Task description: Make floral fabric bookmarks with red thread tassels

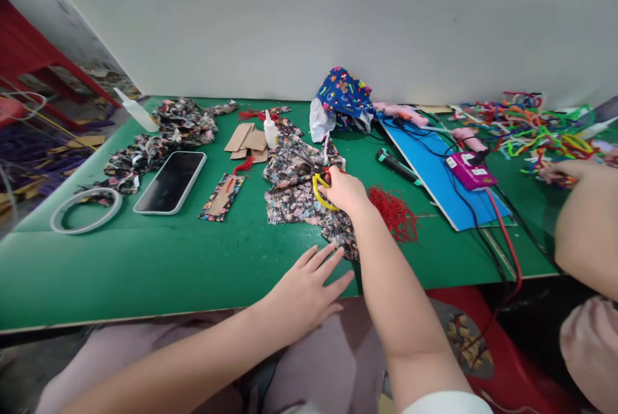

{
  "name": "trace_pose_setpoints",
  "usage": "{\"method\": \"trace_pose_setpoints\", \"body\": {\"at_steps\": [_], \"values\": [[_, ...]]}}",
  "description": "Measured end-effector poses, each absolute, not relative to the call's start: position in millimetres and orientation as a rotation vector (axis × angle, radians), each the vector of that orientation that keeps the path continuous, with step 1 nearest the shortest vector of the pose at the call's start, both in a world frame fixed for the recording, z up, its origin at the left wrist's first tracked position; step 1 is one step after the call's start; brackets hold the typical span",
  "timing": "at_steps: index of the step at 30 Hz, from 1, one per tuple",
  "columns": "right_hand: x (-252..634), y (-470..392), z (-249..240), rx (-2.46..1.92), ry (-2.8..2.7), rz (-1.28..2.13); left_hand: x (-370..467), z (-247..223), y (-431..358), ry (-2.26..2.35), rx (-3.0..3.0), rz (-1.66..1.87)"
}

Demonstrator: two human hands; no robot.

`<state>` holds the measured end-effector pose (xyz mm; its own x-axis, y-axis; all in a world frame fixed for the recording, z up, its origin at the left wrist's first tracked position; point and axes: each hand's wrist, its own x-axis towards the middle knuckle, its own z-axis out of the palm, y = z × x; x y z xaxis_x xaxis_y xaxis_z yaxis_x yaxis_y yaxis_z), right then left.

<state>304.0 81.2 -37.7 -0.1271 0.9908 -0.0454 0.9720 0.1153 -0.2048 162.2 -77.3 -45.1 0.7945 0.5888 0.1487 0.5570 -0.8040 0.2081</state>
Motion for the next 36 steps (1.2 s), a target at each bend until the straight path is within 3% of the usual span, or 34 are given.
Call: {"method": "trace_pose_setpoints", "body": {"at_steps": [5, 12, 18, 30, 36], "values": [[300.8, 87.7, -39.0, -2.007, -2.249, 0.259, 166.9, -46.7, -73.6, 0.944, 2.782, 0.339], [297.6, 89.7, -36.5, -2.069, -2.211, 0.229, 161.5, -42.5, -60.8, 1.391, 2.462, 0.497], [300.5, 88.9, -37.4, -2.022, -2.203, 0.278, 173.2, -40.6, -45.7, 1.055, 2.196, 0.637], [306.6, 86.4, -35.8, -1.945, -2.211, 0.393, 181.7, -17.1, -34.7, 0.803, 0.677, 0.907], [307.8, 78.4, -29.1, -1.759, -2.187, 0.364, 161.1, -14.4, -53.3, 0.915, 0.624, 0.738]]}}
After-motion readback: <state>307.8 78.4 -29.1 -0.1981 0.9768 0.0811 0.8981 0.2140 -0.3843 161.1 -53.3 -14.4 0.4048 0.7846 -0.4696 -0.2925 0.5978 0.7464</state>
